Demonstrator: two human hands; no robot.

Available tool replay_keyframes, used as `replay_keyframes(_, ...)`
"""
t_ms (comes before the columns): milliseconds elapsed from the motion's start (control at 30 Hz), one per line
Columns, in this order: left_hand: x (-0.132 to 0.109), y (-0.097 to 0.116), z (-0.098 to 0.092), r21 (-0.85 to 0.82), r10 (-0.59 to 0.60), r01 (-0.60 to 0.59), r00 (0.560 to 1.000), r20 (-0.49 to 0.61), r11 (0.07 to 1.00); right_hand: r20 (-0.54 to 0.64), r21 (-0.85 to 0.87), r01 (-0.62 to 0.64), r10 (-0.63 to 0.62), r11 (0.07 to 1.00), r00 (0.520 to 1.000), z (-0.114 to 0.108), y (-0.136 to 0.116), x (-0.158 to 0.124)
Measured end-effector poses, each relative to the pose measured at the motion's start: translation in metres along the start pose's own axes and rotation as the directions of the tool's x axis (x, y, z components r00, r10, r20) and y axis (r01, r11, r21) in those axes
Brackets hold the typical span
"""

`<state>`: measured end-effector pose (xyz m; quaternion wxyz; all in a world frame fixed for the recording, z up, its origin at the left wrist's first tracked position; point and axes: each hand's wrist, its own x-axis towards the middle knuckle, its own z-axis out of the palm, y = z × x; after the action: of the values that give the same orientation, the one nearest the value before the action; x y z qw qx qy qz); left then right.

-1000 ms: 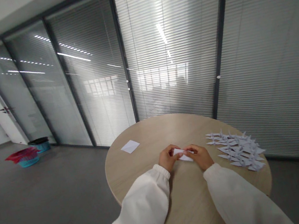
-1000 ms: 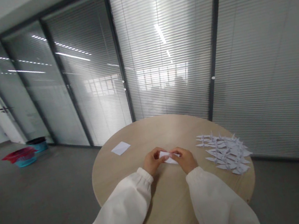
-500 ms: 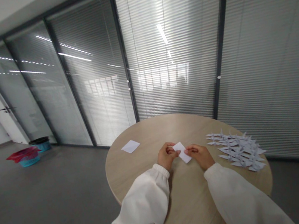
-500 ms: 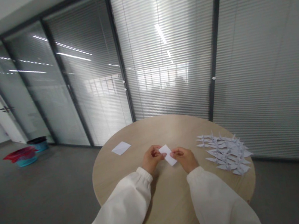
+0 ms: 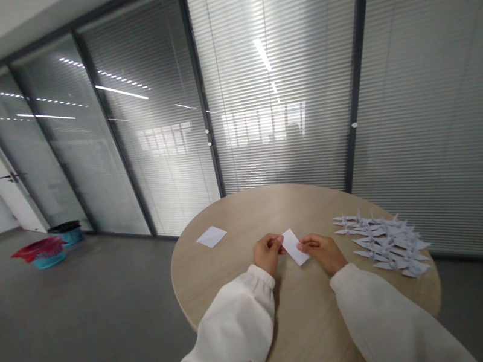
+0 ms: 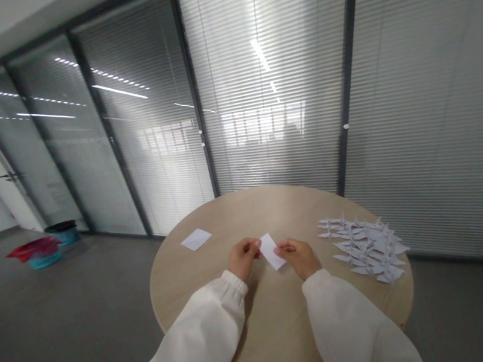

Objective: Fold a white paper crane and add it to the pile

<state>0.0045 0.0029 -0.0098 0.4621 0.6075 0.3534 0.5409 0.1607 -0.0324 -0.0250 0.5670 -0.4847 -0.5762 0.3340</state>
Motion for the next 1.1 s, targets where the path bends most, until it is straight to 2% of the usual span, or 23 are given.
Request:
replay_keyframes(100, -0.0018, 0.0018, -0.0013, 0.119, 0.073, -0.07, 0.997, -0.02, 0.99, 0.029, 0.011, -0.018, 0.018, 1.0, 0.999, 0.001, -0.0001, -0.0007)
replay_keyframes(200, -0.0024, 0.0043, -0.0017, 0.132, 0.073, -0.069, 0.997, -0.029, 0.989, 0.071, 0.029, -0.03, 0.027, 0.999, 0.997, 0.0011, -0.0006, -0.0016)
replay_keyframes(300, -0.0009, 0.0041, -0.0008, 0.022, -0.002, 0.001, 1.0, 0.012, 1.0, 0.069, 0.043, -0.024, 0.021, 0.999, 0.997, -0.0003, -0.0009, -0.0022)
replay_keyframes(400, 0.0003, 0.0021, 0.001, -0.102, -0.107, 0.119, 0.987, 0.121, 0.988, 0.051, 0.06, -0.016, 0.013, 0.998, 0.999, -0.002, -0.0009, -0.0021)
replay_keyframes(467, 0.0001, 0.0011, 0.0019, -0.14, -0.146, 0.174, 0.971, 0.188, 0.975, 0.042, 0.062, -0.012, 0.009, 0.998, 0.999, -0.0025, -0.0008, -0.0019)
replay_keyframes(533, -0.0005, 0.001, 0.0023, -0.153, -0.159, 0.193, 0.965, 0.21, 0.969, 0.039, 0.06, -0.009, 0.007, 0.998, 0.999, -0.0024, -0.0009, -0.0016)
replay_keyframes(1100, -0.005, 0.008, 0.0029, -0.089, -0.107, 0.124, 0.978, 0.181, 0.988, 0.084, -0.007, 0.054, -0.053, 0.999, 0.995, 0.0005, -0.0059, -0.0044)
